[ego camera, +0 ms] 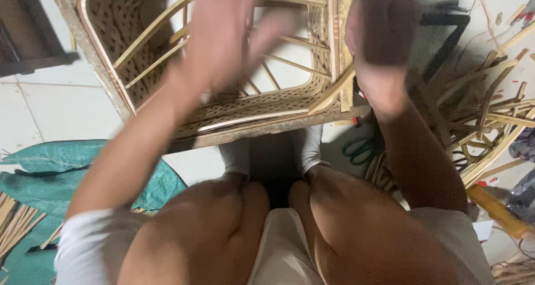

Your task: The person sits on the floor assembling a woven bamboo basket frame. They fit and press thin bamboo strips into the frame, tap strips into place with a hammer, and squeeze glue from a bottle along the frame edges, rotating the basket to reach each side.

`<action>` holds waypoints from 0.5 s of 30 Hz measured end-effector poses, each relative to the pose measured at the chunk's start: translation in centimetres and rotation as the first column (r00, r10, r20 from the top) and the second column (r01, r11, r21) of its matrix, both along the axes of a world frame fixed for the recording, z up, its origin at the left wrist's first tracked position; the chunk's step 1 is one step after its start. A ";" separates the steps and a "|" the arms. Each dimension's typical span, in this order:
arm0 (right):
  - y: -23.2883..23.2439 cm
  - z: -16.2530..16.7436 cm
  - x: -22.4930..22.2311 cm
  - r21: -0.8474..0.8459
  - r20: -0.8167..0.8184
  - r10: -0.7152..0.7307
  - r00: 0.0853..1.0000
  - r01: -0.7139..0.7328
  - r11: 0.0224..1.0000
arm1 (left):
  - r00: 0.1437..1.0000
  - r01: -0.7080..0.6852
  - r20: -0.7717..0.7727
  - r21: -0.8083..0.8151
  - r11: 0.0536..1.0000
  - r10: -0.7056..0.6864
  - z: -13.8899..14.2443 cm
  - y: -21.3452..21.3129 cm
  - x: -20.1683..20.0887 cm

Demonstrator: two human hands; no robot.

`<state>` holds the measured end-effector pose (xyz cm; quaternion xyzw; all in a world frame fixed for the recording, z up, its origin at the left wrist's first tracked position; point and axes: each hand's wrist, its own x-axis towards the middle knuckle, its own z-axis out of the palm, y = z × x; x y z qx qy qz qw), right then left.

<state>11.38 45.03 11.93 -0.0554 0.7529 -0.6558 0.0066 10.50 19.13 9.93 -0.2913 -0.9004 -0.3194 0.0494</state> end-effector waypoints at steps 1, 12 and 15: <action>0.0 -0.8 0.0 0.027 0.006 -0.001 1.000 0.001 1.000 | 0.995 0.087 0.032 0.159 0.983 -0.093 0.9 0.5 3.5; -1.3 -7.5 -0.1 0.233 -0.064 0.087 0.994 -0.070 0.970 | 0.953 0.298 0.167 -0.342 0.891 -0.254 -5.2 1.0 15.8; -1.3 -8.0 0.0 0.202 -0.019 0.086 0.996 -0.080 0.976 | 0.938 0.275 0.262 -0.173 0.946 -0.225 -5.3 1.0 16.4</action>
